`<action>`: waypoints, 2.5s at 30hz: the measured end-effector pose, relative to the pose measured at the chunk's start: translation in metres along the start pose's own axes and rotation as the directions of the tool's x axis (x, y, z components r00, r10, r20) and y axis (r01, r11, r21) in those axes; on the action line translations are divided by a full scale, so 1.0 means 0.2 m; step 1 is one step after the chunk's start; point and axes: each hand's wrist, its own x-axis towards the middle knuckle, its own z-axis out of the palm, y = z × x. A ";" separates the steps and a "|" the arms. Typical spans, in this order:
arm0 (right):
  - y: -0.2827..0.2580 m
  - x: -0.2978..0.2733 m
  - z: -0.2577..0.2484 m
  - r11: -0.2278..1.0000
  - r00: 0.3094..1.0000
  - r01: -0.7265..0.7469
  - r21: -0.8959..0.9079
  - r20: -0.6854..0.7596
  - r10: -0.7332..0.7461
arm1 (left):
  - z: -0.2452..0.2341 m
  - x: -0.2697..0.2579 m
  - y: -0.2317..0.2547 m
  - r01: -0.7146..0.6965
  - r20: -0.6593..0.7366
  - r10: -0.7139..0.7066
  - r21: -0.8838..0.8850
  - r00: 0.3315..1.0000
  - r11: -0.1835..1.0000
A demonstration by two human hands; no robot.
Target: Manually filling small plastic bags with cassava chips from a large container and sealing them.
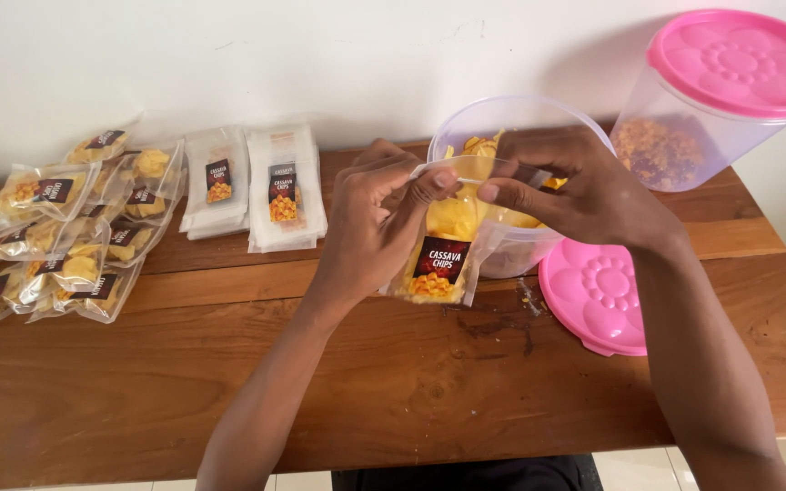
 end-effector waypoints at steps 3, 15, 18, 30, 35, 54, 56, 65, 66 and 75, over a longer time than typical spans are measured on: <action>-0.05 0.01 0.00 0.994 1.000 0.006 -0.111 0.008 -0.005 | 0.02 -0.01 -0.06 0.069 -0.021 -0.068 0.058 0.997 0.996; -0.03 -0.01 -0.03 0.995 0.999 0.054 -0.088 0.014 -0.053 | -0.04 0.02 0.00 0.119 0.061 -0.109 -0.187 0.992 0.975; -0.07 0.01 -0.02 0.986 0.997 0.029 -0.167 0.079 -0.016 | 0.00 0.01 -0.07 0.021 0.030 -0.020 -0.020 0.999 1.000; -0.12 0.00 0.04 0.988 1.000 -0.018 -0.153 0.012 0.020 | -0.03 -0.02 -0.04 0.040 0.074 -0.061 0.249 0.995 0.968; -0.11 0.00 0.05 0.994 0.998 -0.011 -0.107 -0.069 0.004 | -0.26 -0.17 -0.02 0.409 0.105 -0.426 0.150 0.899 0.900; -0.23 0.48 1.11 0.745 0.815 -0.578 0.332 0.275 0.510 | -0.77 -1.14 -0.54 0.396 -0.652 -0.603 -0.457 0.460 0.797; -0.28 0.66 1.23 0.765 0.831 -0.551 0.333 0.304 0.467 | -0.94 -1.18 -0.66 0.418 -0.746 -0.514 -0.342 0.424 0.842; -0.09 1.34 1.98 0.698 0.946 -0.325 0.639 0.208 0.250 | -1.64 -1.13 -1.02 0.441 -0.918 -0.080 0.110 0.390 0.891; -0.09 1.42 2.05 0.640 0.950 -0.311 0.703 0.207 0.234 | -1.68 -1.15 -1.07 0.434 -0.914 -0.043 0.150 0.404 0.888; 0.06 1.70 2.45 0.989 0.960 -0.090 0.120 0.274 0.054 | -1.93 -1.57 -1.52 0.927 -0.928 0.163 0.357 0.336 0.117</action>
